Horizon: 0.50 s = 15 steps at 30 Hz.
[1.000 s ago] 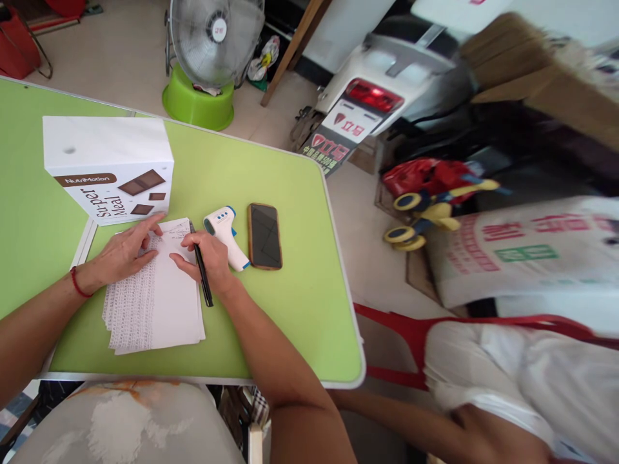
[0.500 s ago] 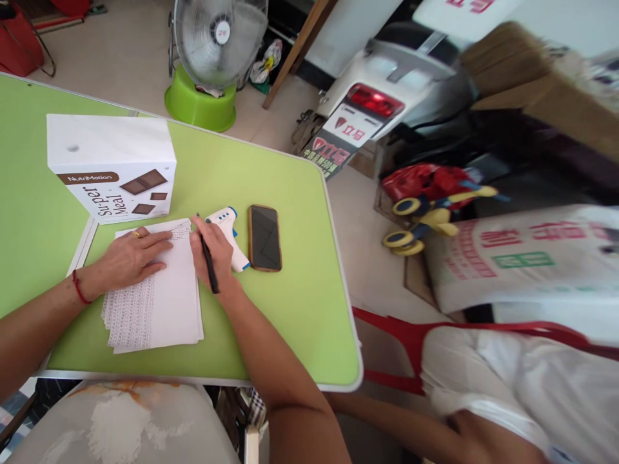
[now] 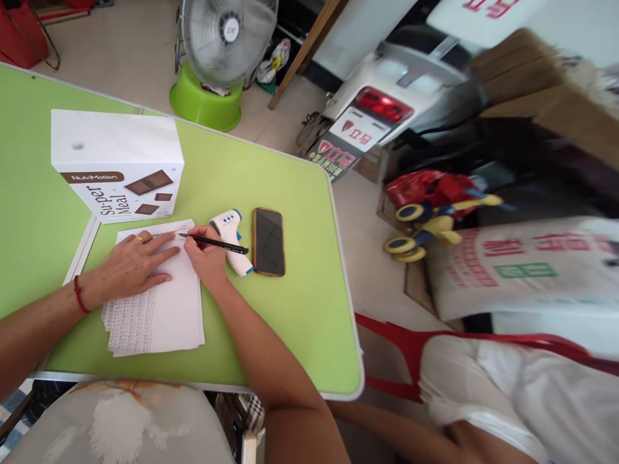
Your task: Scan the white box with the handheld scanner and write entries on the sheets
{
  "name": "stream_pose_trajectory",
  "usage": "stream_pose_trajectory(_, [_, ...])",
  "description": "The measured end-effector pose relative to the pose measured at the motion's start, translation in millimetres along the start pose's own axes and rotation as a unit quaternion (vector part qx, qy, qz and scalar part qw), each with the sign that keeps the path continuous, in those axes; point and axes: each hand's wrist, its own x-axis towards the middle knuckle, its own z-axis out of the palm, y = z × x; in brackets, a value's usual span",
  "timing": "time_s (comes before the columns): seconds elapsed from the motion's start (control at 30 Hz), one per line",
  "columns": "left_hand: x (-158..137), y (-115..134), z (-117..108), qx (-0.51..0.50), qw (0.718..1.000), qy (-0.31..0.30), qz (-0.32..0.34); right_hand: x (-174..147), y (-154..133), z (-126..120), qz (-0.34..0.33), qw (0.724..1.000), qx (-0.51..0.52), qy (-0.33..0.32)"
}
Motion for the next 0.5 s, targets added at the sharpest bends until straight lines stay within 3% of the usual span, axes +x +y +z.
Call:
stream_pose_trajectory(0.13, [-0.1, 1.6, -0.8, 0.001, 1.000, -0.007, -0.004, -1.2, 0.0, 0.5, -0.019, 0.999, -0.026, 0.017])
stream_pose_trajectory(0.5, [-1.2, 1.6, -3.5, 0.000, 1.000, 0.001, -0.021, -2.8, 5.5, -2.2, -0.075, 0.995, -0.067, -0.013])
